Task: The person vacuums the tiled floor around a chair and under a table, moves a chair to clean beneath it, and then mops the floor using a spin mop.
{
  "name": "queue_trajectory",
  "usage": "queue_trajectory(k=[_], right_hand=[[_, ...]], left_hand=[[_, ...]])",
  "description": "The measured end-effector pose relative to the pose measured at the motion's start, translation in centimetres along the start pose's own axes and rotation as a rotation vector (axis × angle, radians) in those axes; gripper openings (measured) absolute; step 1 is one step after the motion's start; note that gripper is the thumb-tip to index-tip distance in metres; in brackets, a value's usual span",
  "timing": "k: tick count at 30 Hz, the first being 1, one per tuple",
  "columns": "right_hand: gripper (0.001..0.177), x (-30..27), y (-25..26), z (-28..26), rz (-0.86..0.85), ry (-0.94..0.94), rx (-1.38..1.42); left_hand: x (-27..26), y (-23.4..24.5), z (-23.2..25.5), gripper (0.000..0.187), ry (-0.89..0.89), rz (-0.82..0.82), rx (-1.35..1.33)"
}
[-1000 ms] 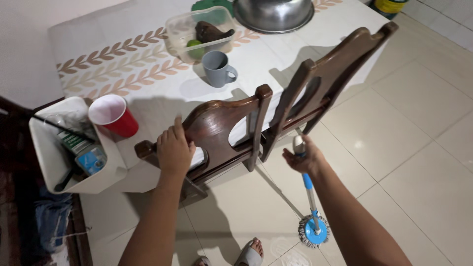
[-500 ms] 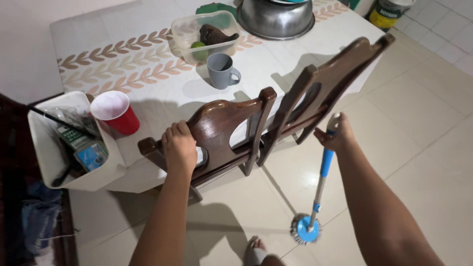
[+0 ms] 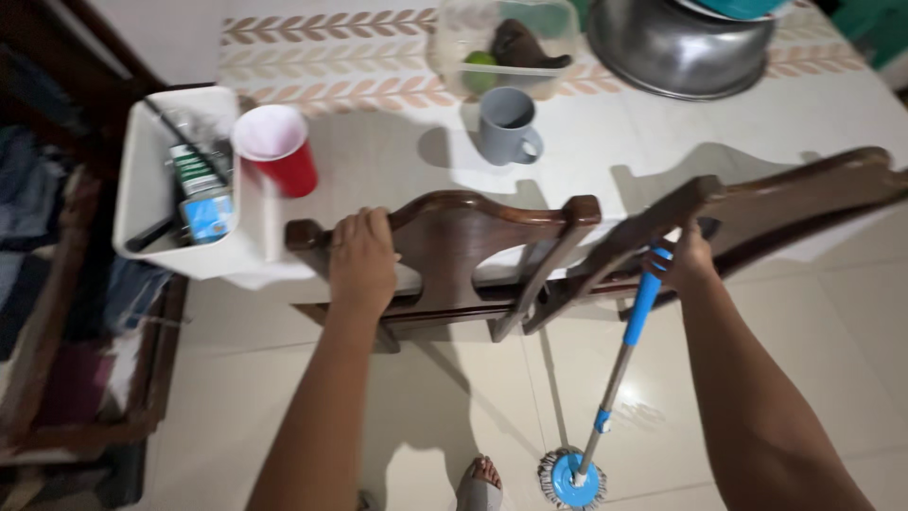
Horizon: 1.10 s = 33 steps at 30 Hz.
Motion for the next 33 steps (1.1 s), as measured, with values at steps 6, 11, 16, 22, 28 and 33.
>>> queue_trajectory(k=[6, 11, 16, 22, 28, 33], right_hand=[[0.046, -10.3, -4.9, 1.7, 0.224, 0.652, -0.321], [0.060, -26.7, -14.7, 6.2, -0.322, 1.127, -0.578], [0.066, -39.5, -19.9, 9.9, -0.701, 1.326, -0.658], [0.066, -49.5, -22.0, 18.6, -0.972, 1.228, -1.038], [0.066, -63.6, -22.9, 30.5, -1.219, 1.152, -1.292], [0.065, -78.1, -22.7, 42.9, -1.429, 1.150, -1.411]], left_hand=[[-0.5, 0.2, 0.6, 0.057, 0.065, 0.044, -0.024], [-2.5, 1.9, 1.8, 0.080, 0.043, 0.221, -0.049], [-10.4, 3.4, -1.0, 0.086, 0.113, -0.279, -0.078], [-25.0, 6.2, -12.6, 0.077, 0.282, -0.349, 0.094], [-43.4, 16.0, -22.5, 0.077, 0.510, -0.447, 0.215], [-59.7, 22.8, -29.1, 0.078, 0.645, -0.407, 0.251]])
Point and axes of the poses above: each hand's wrist, its own x-axis towards the middle knuckle, its own y-axis out of the back of the hand, z = x × y, the point moved 4 cm from there along x, towards the middle knuckle, and after that the axes turned 8 degrees about x, right-handed, at the moved point
